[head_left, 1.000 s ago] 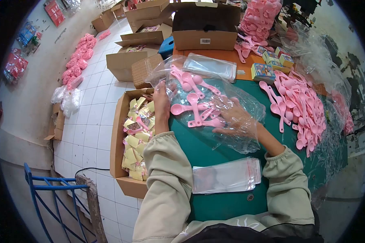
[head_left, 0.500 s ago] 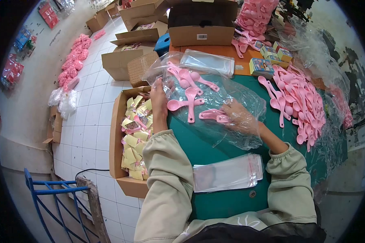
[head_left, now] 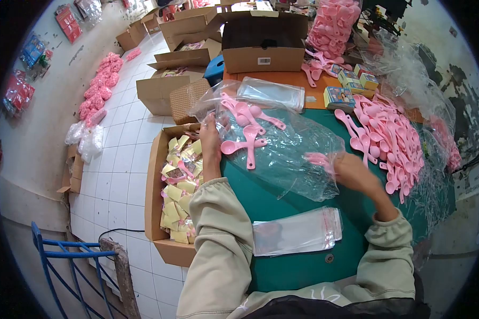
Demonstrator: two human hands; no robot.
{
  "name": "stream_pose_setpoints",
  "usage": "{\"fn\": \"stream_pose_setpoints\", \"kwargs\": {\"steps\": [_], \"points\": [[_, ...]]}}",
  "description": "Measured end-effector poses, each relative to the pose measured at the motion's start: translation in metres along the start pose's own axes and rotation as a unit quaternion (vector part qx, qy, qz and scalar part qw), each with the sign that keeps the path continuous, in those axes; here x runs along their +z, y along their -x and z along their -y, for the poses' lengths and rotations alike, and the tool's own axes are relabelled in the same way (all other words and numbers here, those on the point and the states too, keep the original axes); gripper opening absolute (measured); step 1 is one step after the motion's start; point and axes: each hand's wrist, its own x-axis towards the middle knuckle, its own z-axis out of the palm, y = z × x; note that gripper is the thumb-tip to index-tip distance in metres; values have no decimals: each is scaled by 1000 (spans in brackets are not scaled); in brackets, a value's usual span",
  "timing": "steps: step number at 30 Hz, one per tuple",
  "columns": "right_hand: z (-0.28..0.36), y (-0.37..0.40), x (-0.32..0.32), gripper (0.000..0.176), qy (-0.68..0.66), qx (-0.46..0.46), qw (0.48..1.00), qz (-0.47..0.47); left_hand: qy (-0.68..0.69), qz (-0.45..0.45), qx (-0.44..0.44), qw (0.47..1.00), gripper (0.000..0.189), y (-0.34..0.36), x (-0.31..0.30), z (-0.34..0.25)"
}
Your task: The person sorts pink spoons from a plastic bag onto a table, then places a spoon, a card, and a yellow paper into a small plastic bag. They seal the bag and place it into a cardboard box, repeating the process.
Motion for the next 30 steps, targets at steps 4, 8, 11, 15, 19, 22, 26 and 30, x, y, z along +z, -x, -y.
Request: {"fn": "stream_pose_setpoints", "kwargs": {"steps": [4, 8, 11, 15, 19, 22, 26, 30], "points": [[-42, 38, -77, 28, -87, 110, 983, 118, -10, -1, -1, 1000, 34, 3, 2, -2], [-73, 59, -91, 40, 276, 221, 932, -79, -20, -4, 6, 1000, 35, 3, 1, 1], [-65, 56, -74, 40, 307, 252, 916, -52, -26, -9, 4, 1000, 36, 4, 4, -2], [3, -1, -43, 38, -191, -35, 972, 130, -32, -11, 13, 999, 37, 4, 3, -1], [31, -71, 9, 57, -133, -113, 983, 53, -32, -20, 12, 999, 38, 8, 8, -3], [38, -125, 15, 70, -67, -161, 984, -24, -31, -22, 8, 999, 38, 6, 7, -4], [47, -174, 19, 84, 4, -91, 996, -18, -25, -21, 9, 999, 40, 5, 6, -2], [44, -177, 28, 70, -25, -149, 987, -50, -36, -23, 12, 999, 40, 9, 9, -6]]}}
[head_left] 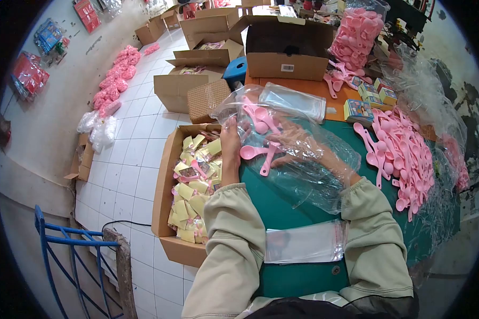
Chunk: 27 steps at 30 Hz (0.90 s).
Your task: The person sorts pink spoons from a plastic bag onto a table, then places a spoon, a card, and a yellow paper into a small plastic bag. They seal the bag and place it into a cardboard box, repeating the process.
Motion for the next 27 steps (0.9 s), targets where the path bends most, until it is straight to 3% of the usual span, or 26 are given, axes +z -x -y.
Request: {"fn": "stream_pose_setpoints", "kwargs": {"steps": [3, 8, 13, 16, 18, 21, 25, 27], "points": [[-15, 5, 16, 66, 4, -52, 997, -49, 0, -3, -2, 1000, 38, 2, 2, -1], [-1, 30, -4, 57, -60, 24, 998, -15, 8, 11, -9, 1000, 35, -1, 0, 1], [3, 17, 8, 54, -41, 72, 994, -69, 22, 25, 1, 999, 36, -2, -1, 3], [12, 11, 8, 61, -21, 74, 992, -95, 18, 30, 6, 999, 36, 0, 0, 0], [7, 10, 15, 58, 5, 58, 995, -79, 5, 21, 1, 1000, 36, 1, 0, -2], [-4, 8, 24, 50, 0, 41, 996, -74, -63, 0, 70, 996, 38, -4, -2, 4], [-5, 19, 2, 49, -44, 41, 997, -40, 19, 15, -6, 1000, 39, 0, 0, 2], [-11, 8, 4, 50, -17, 111, 994, 7, 21, 11, -8, 1000, 40, 1, 2, 0]]}}
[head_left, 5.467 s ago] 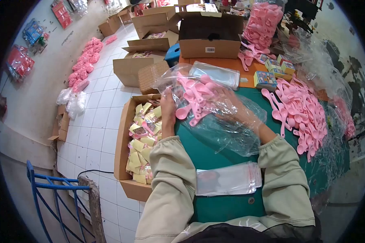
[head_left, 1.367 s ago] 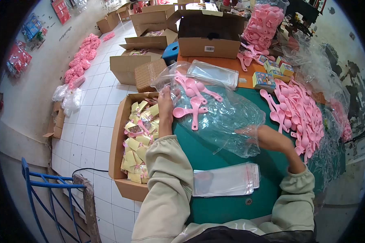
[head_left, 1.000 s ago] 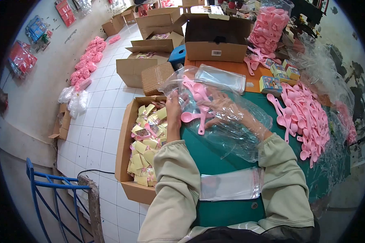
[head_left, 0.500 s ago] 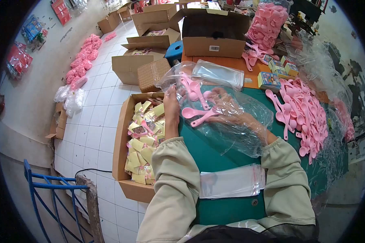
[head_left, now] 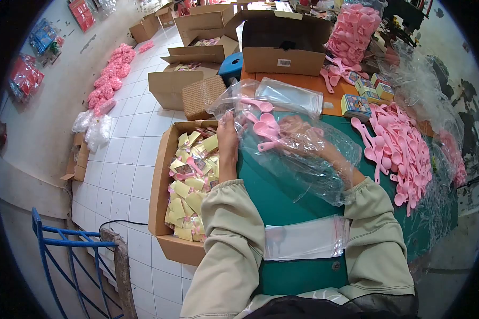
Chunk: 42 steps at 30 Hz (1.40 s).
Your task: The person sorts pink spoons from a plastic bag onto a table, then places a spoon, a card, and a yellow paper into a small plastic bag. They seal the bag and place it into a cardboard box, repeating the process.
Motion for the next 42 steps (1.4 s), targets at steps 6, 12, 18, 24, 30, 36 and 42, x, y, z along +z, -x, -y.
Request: {"fn": "stream_pose_setpoints", "kwargs": {"steps": [6, 12, 18, 24, 30, 36, 42], "points": [[7, -2, 13, 73, 10, 96, 993, -74, -12, -11, 4, 1000, 36, 0, 0, 0], [11, 8, 27, 56, -7, 64, 997, -41, -11, 1, -4, 1000, 42, -4, -5, 4], [21, 32, 11, 54, -39, -34, 997, -65, -21, -18, 9, 1000, 39, -1, -1, 2], [-6, 42, 56, 47, -78, -91, 983, -138, 8, 14, 8, 1000, 37, -7, -8, 7], [-5, 65, 51, 47, -70, -124, 971, -194, -39, -10, -3, 999, 35, 3, 0, -2], [20, 104, 3, 38, 17, -34, 991, -132, -23, 6, 5, 1000, 38, -2, -6, 3], [8, 120, 3, 38, -36, -76, 982, -168, -22, 18, 12, 1000, 37, -7, -10, 6]]}}
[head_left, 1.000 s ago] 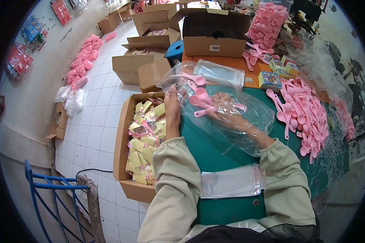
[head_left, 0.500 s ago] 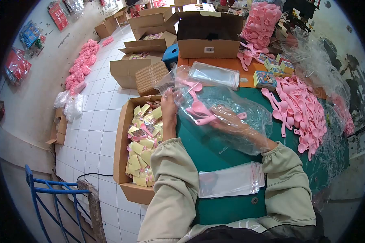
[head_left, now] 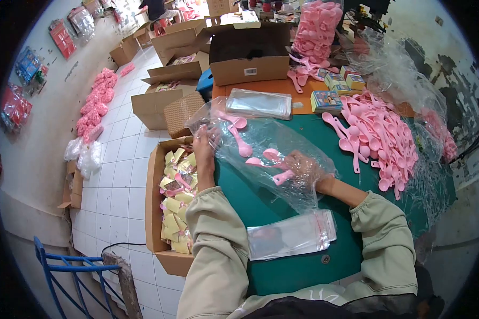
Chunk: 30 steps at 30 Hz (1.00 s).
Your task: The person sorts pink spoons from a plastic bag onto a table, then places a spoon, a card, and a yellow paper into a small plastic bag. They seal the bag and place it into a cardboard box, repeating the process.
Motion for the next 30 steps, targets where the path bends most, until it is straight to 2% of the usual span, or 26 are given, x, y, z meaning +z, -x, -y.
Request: {"fn": "stream_pose_setpoints", "kwargs": {"steps": [2, 5, 8, 12, 17, 20, 21, 23, 24, 26, 29, 30], "points": [[-3, 2, 1, 37, -7, 6, 1000, -6, -26, -6, -4, 1000, 38, 1, -2, -1], [3, 11, -6, 31, 59, -66, 996, -22, -1, -2, 0, 1000, 37, 3, -1, 0], [5, 26, -2, 27, 117, -93, 989, -4, 9, -10, 10, 1000, 35, 1, 0, -2], [1, 25, -23, 23, 91, -124, 988, -19, 13, 1, 17, 1000, 33, 4, -1, -1], [2, 51, -89, 18, 32, -78, 996, 40, 7, -17, 11, 1000, 32, 4, -2, 0], [-32, 73, -127, 19, 92, -56, 994, -2, -1, -23, 12, 1000, 30, 1, -3, 2], [-48, 82, -143, 18, 125, -25, 991, 25, -1, -26, 14, 1000, 30, -2, -6, 5], [-83, 90, -166, 19, 175, 9, 984, 21, 13, -28, 18, 999, 29, -1, -4, 6], [-87, 85, -175, 23, 245, 82, 966, 28, 13, -29, 16, 999, 30, 1, -4, 7], [-87, 73, -176, 27, 455, 48, 881, -118, 14, -33, 21, 999, 30, 1, -3, 7], [-63, 79, -152, 31, 379, 126, 915, -58, 20, -48, 26, 998, 32, 6, 4, 2], [-55, 76, -143, 32, 169, 169, 969, 65, 7, -43, 23, 999, 32, 5, 2, 1]]}}
